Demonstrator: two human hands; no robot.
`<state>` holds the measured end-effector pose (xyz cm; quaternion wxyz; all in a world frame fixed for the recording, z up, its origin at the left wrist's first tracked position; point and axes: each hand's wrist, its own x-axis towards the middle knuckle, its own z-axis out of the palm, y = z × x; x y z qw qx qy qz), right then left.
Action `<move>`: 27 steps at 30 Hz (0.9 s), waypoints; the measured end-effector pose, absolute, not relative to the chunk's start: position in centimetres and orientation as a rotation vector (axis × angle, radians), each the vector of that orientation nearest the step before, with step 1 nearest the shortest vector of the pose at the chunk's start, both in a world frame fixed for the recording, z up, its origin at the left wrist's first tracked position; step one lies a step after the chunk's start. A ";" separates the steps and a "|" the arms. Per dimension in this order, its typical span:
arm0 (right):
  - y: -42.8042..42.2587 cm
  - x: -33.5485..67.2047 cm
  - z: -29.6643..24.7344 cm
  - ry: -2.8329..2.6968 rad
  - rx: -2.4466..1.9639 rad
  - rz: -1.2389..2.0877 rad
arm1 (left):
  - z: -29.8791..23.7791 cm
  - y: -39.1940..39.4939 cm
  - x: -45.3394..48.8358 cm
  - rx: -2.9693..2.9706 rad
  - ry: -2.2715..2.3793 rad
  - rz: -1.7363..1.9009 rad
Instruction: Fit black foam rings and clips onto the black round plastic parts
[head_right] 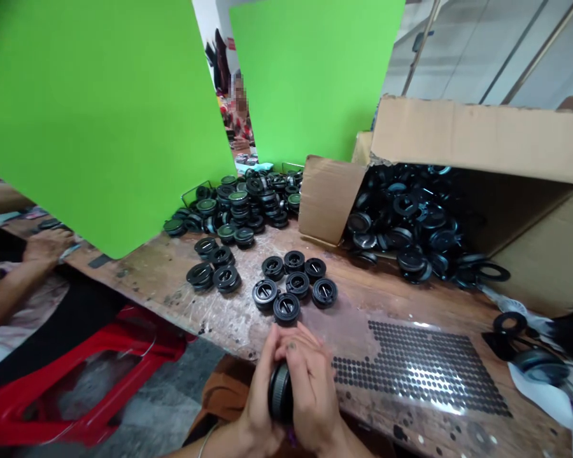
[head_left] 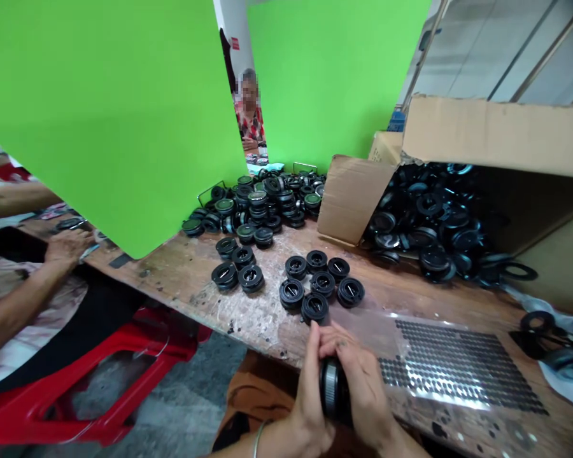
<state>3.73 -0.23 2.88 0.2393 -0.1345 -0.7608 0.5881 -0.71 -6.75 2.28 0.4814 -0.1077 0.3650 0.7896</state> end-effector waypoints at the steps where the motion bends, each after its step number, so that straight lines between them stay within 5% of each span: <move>1: -0.4 3.0 2.9 -2.038 -0.353 1.635 | 2.2 -6.9 -1.3 -0.260 0.942 1.964; 6: -0.5 -1.1 3.0 -1.803 -0.793 1.965 | 1.8 -9.6 -5.0 0.425 1.648 2.148; 11: -1.0 -1.6 2.6 -1.702 -0.798 2.224 | 0.1 -13.1 -9.5 1.420 2.069 1.464; 19: 2.6 3.5 4.0 -2.312 -0.462 1.444 | -4.6 -13.2 -14.6 1.361 2.432 1.350; 27: 15.4 9.0 -1.7 -2.303 -0.856 0.689 | -5.6 -11.7 -15.3 1.653 2.672 0.914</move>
